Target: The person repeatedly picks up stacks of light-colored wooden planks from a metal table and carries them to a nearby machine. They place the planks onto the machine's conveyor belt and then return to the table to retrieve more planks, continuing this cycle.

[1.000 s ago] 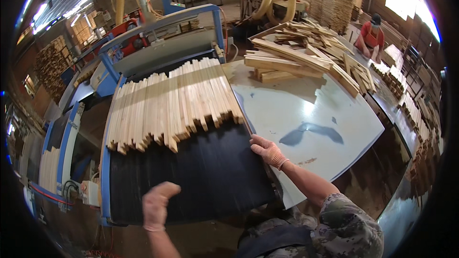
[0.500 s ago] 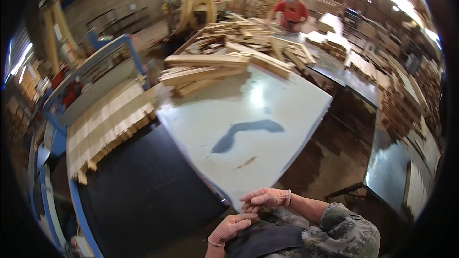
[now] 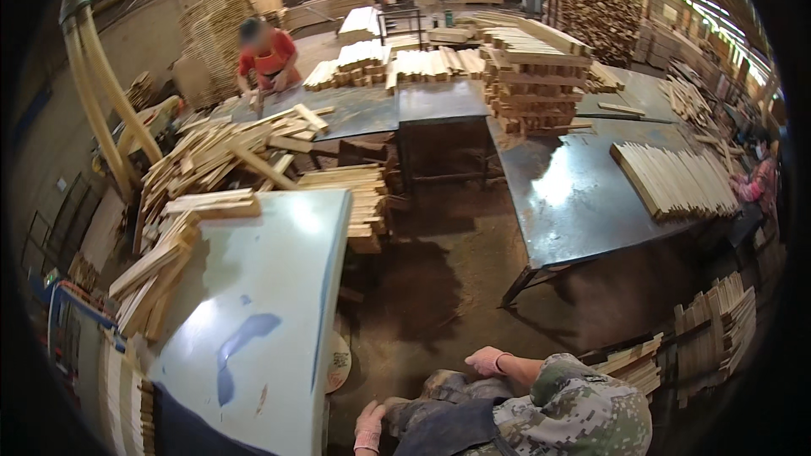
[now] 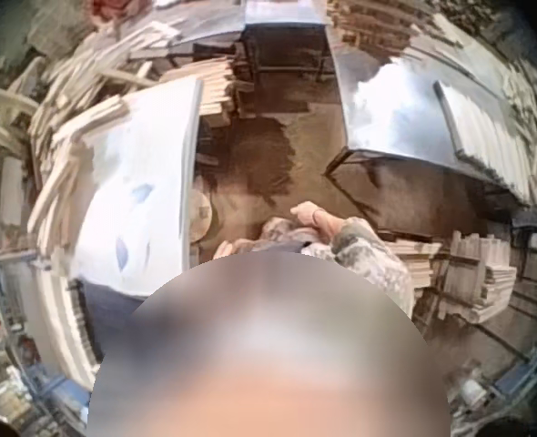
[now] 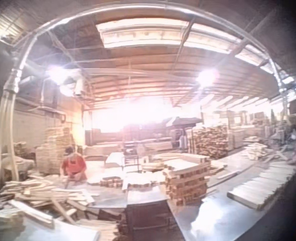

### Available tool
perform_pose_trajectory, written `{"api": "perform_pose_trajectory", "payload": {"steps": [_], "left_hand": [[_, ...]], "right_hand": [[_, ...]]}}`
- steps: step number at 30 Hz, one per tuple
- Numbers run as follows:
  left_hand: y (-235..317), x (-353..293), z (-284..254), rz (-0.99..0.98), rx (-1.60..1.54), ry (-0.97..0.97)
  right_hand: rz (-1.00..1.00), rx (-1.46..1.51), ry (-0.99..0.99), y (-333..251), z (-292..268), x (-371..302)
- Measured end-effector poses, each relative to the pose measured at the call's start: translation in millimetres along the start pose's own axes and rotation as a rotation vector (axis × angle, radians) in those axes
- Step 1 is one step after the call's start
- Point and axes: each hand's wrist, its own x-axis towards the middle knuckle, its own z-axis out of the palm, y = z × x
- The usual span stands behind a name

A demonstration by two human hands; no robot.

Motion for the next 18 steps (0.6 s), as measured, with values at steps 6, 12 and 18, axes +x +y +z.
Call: {"api": "perform_pose_trajectory", "payload": {"steps": [6,12,18], "left_hand": [[-57.9,81.3,64.6,-0.286,0.28,-0.07],[34.0,166.6,99.2,-0.227,0.407,-0.233],[85.8,268.4,116.0,-0.19,0.453,-0.3]], "right_hand": [[0.929,2.255,0.172,40.9,23.3,-88.3],[0.933,2.433,0.269,57.2,70.4,-85.3],[0.925,2.435,0.12,130.8,88.3,-56.9]]}}
